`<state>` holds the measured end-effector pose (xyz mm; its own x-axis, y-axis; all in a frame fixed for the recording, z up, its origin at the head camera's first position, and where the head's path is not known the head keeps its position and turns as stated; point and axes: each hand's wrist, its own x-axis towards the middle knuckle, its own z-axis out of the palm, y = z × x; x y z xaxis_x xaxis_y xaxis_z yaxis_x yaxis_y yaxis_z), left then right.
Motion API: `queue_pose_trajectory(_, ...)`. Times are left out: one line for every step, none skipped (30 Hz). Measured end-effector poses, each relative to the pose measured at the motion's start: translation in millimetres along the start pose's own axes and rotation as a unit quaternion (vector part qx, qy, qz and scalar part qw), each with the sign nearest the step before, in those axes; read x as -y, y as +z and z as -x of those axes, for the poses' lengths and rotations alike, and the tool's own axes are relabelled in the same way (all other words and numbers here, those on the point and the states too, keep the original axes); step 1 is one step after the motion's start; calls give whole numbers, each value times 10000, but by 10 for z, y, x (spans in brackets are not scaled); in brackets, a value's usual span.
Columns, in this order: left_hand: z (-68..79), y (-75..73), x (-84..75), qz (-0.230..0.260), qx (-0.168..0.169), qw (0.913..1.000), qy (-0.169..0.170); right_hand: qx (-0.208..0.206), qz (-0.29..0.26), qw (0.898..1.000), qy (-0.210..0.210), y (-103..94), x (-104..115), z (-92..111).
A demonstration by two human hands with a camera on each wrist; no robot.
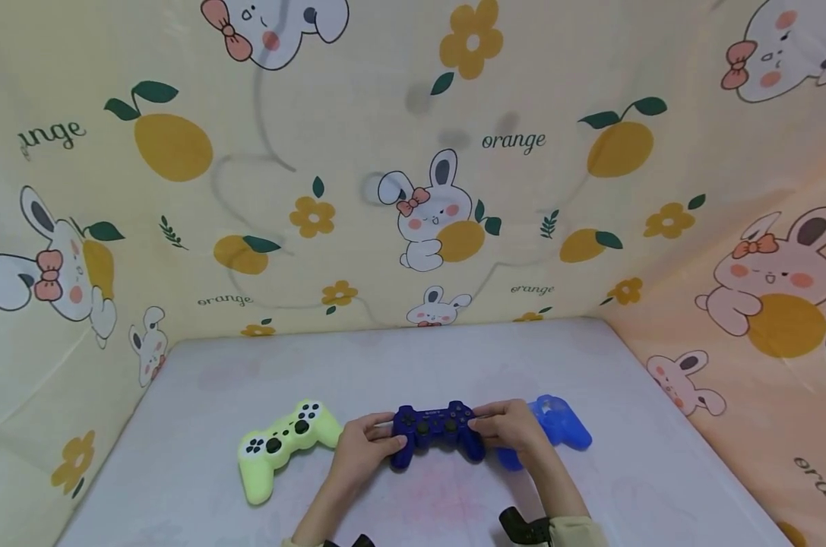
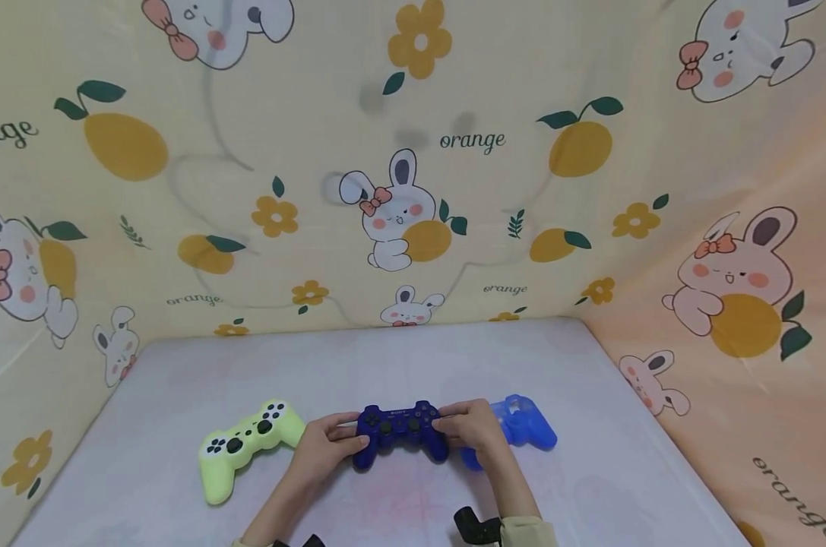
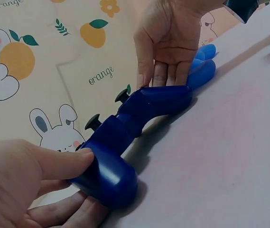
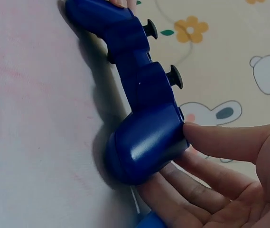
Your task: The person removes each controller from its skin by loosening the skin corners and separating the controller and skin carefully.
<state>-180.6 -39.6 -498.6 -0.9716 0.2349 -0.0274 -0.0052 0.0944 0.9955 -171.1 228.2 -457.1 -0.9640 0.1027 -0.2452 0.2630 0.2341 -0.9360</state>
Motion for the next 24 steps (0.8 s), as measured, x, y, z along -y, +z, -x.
queue_pose_trajectory(1, -1, 0, -21, 8, 10000, 7, 10, -73, 10000, 11, -6, -10, -4)
queue_pose_trajectory(2, -2, -2, -37, 22, 10000, 15, 7, -147, 9999, 33, -12, -19, -7)
queue_pose_trajectory(2, -3, -2, -56, 41, 10000, 22, 4, -209, 9998, 56, -19, -31, -9)
queue_pose_trajectory(3, -5, -3, -79, 56, 10000, 22, -2, -264, 9996, 76, -25, -41, -10)
queue_pose_trajectory(3, -6, -5, -99, 69, 9999, 24, -5, -323, 9994, 95, -30, -50, -10)
queue_pose_trajectory(3, -8, -7, -98, 83, 9999, 28, -3, -361, 9993, 96, -34, -57, -11)
queue_pose_trajectory(3, -9, -10, -106, 92, 9999, 37, -6, -396, 9992, 90, -37, -62, -12)
queue_pose_trajectory(3, -10, -12, -114, 101, 9999, 48, -7, -403, 9992, 79, -38, -63, -10)
queue_pose_trajectory(3, -12, -15, -127, 108, 9998, 60, -20, -395, 9992, 72, -37, -63, -8)
queue_pose_trajectory(2, -10, -18, -140, 119, 9998, 69, -34, -392, 9992, 75, -37, -63, -4)
queue_pose_trajectory(1, -8, -20, -152, 132, 9998, 87, -66, -369, 9993, 89, -37, -61, 1)
queue_pose_trajectory(0, -6, -20, -176, 145, 9997, 95, -105, -335, 9993, 114, -35, -57, 8)
queue_pose_trajectory(0, -5, -19, -205, 155, 9996, 106, -143, -309, 9993, 153, -33, -51, 16)
queue_pose_trajectory(0, -3, -17, -221, 167, 9995, 119, -170, -282, 9993, 177, -29, -46, 24)
queue_pose_trajectory(1, -3, -16, -233, 171, 9995, 131, -204, -235, 9993, 201, -26, -41, 31)
queue_pose_trajectory(5, -4, -17, -228, 184, 9995, 152, -230, -206, 9993, 209, -23, -36, 37)
queue_pose_trajectory(8, -4, -16, -234, 186, 9994, 161, -255, -184, 9993, 203, -19, -30, 42)
queue_pose_trajectory(10, -2, -16, -230, 191, 9994, 153, -275, -175, 9993, 192, -17, -26, 46)
queue_pose_trajectory(12, -4, -14, -217, 183, 9995, 153, -289, -175, 9993, 173, -9, -20, 49)
queue_pose_trajectory(14, -4, -16, -217, 176, 9995, 147, -319, -173, 9992, 159, -3, -15, 51)
queue_pose_trajectory(17, -3, -21, -215, 172, 9995, 135, -351, -164, 9992, 138, 2, -12, 51)
queue_pose_trajectory(19, -3, -25, -220, 172, 9995, 122, -363, -190, 9991, 122, 5, -9, 52)
queue_pose_trajectory(18, -2, -28, -226, 165, 9996, 103, -367, -205, 9991, 106, 10, -8, 53)
queue_pose_trajectory(19, -3, -32, -218, 165, 9996, 90, -381, -216, 9990, 99, 14, -6, 54)
